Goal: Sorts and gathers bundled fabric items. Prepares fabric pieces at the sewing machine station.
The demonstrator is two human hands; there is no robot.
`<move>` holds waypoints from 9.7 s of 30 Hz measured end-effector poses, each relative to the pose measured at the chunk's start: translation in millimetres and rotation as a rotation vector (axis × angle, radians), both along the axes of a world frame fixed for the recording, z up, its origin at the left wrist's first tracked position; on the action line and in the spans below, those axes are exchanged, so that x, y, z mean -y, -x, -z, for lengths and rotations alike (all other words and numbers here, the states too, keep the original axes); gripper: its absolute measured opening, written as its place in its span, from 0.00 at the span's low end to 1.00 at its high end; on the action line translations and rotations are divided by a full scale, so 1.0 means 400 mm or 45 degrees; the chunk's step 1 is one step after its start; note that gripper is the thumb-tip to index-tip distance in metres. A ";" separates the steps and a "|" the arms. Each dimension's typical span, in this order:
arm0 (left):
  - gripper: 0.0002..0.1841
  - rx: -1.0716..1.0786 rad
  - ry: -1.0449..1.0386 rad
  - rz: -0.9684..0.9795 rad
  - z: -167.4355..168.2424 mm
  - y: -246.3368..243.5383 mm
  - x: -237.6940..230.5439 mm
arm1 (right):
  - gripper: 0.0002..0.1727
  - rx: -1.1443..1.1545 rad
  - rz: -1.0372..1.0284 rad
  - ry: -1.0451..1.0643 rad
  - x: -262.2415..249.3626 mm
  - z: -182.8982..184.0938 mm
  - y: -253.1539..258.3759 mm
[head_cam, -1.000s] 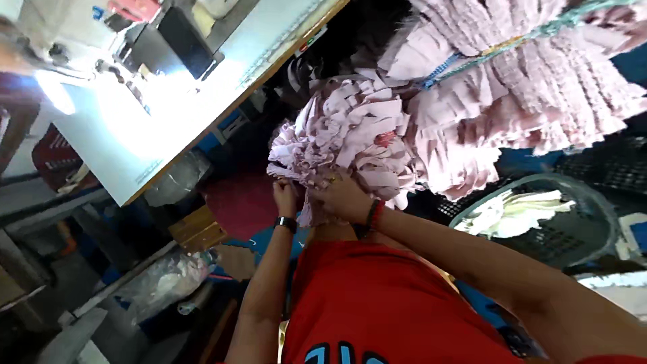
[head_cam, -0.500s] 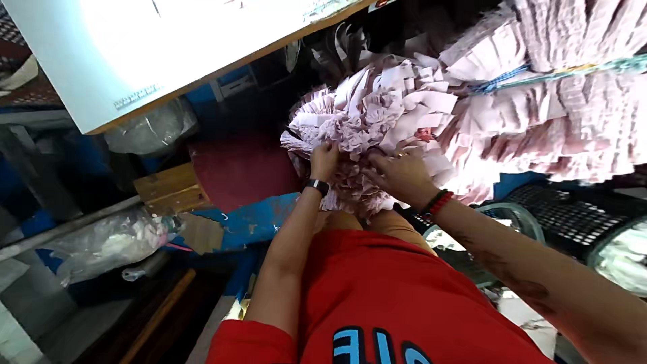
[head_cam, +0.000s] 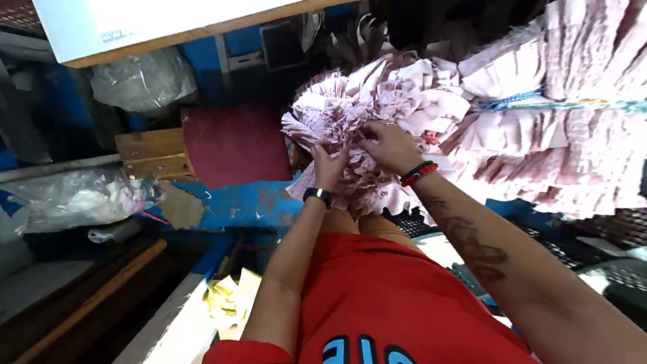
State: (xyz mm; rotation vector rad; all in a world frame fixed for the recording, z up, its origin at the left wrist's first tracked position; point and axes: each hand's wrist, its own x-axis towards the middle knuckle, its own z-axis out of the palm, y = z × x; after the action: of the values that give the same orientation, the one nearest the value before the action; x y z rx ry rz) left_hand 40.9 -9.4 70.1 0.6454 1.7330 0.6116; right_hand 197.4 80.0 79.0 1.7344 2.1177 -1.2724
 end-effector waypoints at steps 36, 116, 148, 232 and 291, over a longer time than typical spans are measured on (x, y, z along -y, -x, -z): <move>0.15 -0.588 -0.021 0.794 -0.011 0.054 0.034 | 0.09 -0.111 0.098 -0.275 0.037 0.023 -0.048; 0.19 0.507 0.400 -0.092 0.088 0.007 -0.019 | 0.14 0.434 -0.453 -0.177 0.082 -0.030 0.037; 0.24 0.712 0.781 0.059 0.061 0.027 -0.095 | 0.19 0.383 -0.269 0.153 0.066 -0.093 0.061; 0.21 -0.147 -0.477 0.660 0.028 -0.169 0.160 | 0.10 0.815 -1.053 0.246 0.013 -0.076 0.247; 0.16 0.050 -0.213 0.322 0.037 -0.072 0.132 | 0.10 0.896 -0.883 0.323 0.067 -0.106 0.305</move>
State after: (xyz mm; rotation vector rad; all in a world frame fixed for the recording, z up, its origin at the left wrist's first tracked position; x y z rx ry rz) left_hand 69.6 -62.2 55.1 0.9475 1.5432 0.5903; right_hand 75.5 53.2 121.3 0.9736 1.7658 -0.5771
